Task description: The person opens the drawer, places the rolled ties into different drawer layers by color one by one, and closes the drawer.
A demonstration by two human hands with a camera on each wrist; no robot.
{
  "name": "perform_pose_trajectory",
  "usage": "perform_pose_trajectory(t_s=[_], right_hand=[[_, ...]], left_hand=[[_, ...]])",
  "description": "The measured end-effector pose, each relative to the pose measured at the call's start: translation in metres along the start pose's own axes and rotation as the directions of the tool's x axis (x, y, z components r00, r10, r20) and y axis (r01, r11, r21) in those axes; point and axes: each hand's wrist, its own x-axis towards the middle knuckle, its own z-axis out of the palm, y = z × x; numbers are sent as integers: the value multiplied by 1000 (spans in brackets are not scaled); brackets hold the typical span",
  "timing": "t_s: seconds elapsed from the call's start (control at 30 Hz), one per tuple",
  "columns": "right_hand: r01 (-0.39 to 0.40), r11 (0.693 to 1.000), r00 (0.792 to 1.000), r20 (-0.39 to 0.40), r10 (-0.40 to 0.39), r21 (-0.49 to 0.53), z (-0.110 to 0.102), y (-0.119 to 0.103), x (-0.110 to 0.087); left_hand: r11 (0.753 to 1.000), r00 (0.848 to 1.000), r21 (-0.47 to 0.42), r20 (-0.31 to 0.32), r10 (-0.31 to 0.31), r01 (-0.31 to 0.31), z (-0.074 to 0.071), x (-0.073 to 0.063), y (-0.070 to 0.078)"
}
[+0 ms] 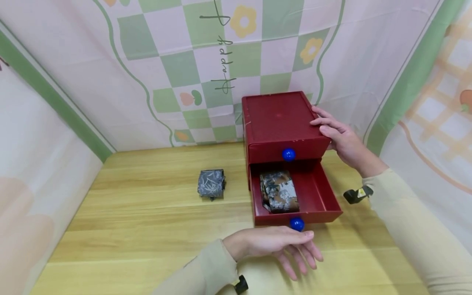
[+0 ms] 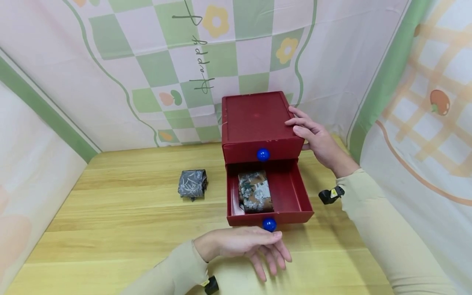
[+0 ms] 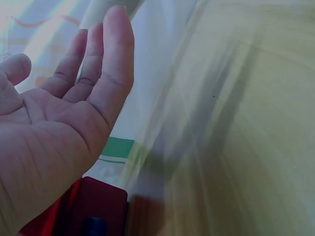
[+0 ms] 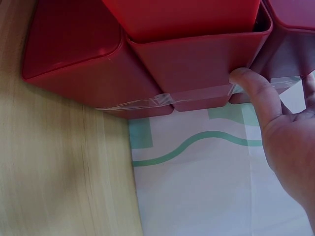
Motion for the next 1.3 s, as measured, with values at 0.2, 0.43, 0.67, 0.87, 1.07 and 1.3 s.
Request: perform_pose_trajectory(t_s=[0.2, 0.43, 0.67, 0.87, 1.07, 1.3], right_hand=[[2, 1000, 1000, -2, -2, 7, 1, -1, -1], [4, 1000, 1000, 1, -4, 9, 0, -1, -1], [3, 1000, 1000, 1, -4, 15, -1, 0, -1], [2, 1000, 1000, 0, -2, 12, -1, 0, -1], [3, 1000, 1000, 0, -3, 0, -1, 1, 1], [2, 1000, 1000, -4, -2, 0, 0, 1, 1]], left_hand=[[999, 1000, -28, 10, -14, 14, 0, 3, -3], [999, 1000, -45, 4, -3, 3, -2, 5, -9], [996, 999, -87, -28, -31, 29, -6, 9, -15], [994, 998, -109, -56, -30, 24, -9, 14, -19], [996, 999, -85, -40, -35, 31, -13, 16, -19], [998, 999, -61, -34, -19, 17, -14, 17, -19]])
